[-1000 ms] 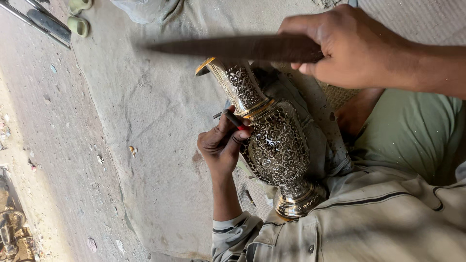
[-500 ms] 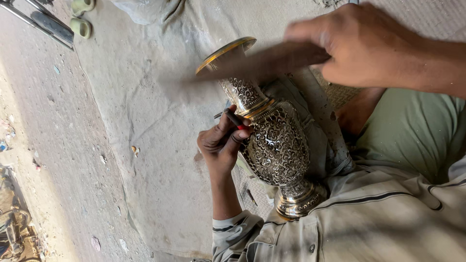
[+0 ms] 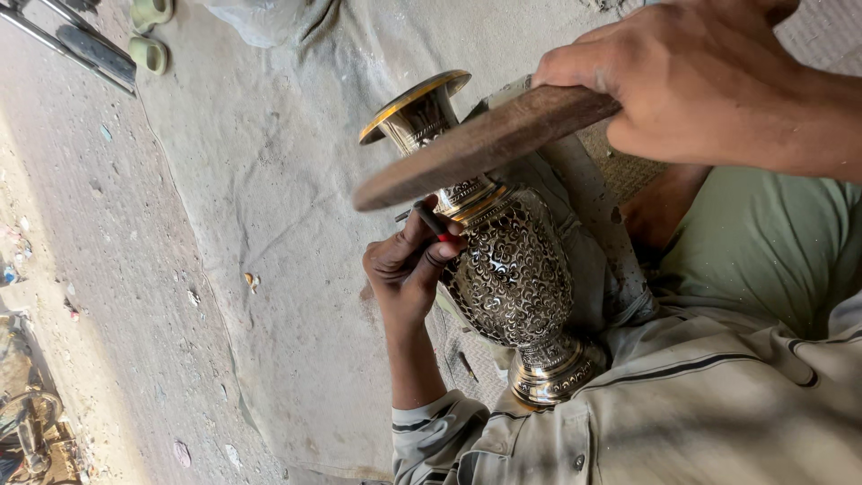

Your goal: The person sits cross-legged on the floor holding an ornate brass vase against their body. They position a chisel on the vase's decorated surface with one hand and strike it with a wooden mallet held in the other hand, working the pattern across the vase body.

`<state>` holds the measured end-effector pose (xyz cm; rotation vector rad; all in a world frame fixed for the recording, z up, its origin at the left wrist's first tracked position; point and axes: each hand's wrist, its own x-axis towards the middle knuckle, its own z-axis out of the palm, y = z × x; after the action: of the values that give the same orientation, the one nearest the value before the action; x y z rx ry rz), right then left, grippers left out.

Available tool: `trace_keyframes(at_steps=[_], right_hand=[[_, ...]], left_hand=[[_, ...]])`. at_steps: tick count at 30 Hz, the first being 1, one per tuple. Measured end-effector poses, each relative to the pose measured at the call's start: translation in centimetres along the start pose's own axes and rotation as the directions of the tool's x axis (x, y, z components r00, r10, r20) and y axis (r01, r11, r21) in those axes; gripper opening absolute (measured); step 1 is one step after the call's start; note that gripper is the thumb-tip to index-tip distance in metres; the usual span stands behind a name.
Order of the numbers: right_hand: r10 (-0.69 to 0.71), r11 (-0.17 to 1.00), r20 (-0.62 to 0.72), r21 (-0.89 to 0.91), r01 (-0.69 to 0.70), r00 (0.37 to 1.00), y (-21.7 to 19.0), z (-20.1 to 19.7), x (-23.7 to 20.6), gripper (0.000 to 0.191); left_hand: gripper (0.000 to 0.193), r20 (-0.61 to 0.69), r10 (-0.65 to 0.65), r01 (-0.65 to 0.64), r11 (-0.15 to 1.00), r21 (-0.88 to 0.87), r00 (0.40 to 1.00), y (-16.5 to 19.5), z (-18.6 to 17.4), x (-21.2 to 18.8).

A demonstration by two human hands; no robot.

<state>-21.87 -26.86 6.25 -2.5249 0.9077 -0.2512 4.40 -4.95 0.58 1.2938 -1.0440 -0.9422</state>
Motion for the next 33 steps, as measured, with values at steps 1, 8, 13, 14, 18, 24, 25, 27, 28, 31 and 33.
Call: trace_keyframes(at_steps=[1,8,13,14,18,24,25,27,28,31,33], right_hand=[[-0.007,0.999,-0.01,-0.042,0.007,1.0,0.0,0.0,0.0,0.06],[-0.088,0.988,-0.041,0.121,0.093,0.995,-0.1,-0.4,0.7,0.048],[0.014,0.992,0.159,-0.125,0.006,0.987,-0.1,0.1,1.8,0.052],[0.021,1.0,0.092,0.005,-0.021,0.996,0.0,0.1,1.8,0.049],[0.007,0.988,0.117,-0.155,0.011,0.993,0.5,0.9,0.2,0.039],[0.093,0.972,0.159,-0.23,-0.054,0.983,3.0,3.9,-2.5,0.055],[0.136,0.981,0.228,-0.167,-0.099,0.964,3.1,4.9,-2.9,0.054],[0.088,0.988,0.198,-0.145,-0.06,0.976,3.2,6.7,-3.8,0.052],[0.064,0.99,0.186,-0.134,-0.04,0.98,3.2,7.4,-4.3,0.051],[0.078,0.995,0.149,-0.068,-0.068,0.986,3.3,8.1,-4.7,0.053],[0.05,0.952,-0.08,0.306,-0.023,0.996,3.2,7.6,-4.5,0.043]], left_hand=[[0.051,0.005,0.01,-0.01,1.0,0.0,1.0,0.0,0.0,0.0],[0.053,-0.048,-0.062,0.063,0.998,0.018,0.997,0.2,0.5,0.0],[0.049,-0.078,-0.096,0.091,0.994,-0.061,0.992,0.6,1.2,0.3],[0.051,-0.066,-0.075,0.072,0.996,-0.042,0.995,0.7,1.2,0.4],[0.054,-0.051,-0.074,0.075,0.997,0.024,0.996,1.4,1.4,0.3],[0.052,0.21,-0.045,0.015,0.99,0.142,0.977,1.9,0.7,2.5],[0.053,0.261,-0.061,0.02,0.988,0.154,0.963,2.0,0.5,2.7],[0.052,0.304,-0.024,-0.021,0.99,0.141,0.952,2.0,0.3,2.9],[0.052,0.325,-0.008,-0.038,0.99,0.133,0.946,2.0,0.3,2.9],[0.051,0.316,0.031,-0.057,0.996,0.072,0.948,1.6,0.3,2.9],[0.05,0.32,0.076,-0.086,0.996,0.016,0.944,1.3,0.4,2.8]])
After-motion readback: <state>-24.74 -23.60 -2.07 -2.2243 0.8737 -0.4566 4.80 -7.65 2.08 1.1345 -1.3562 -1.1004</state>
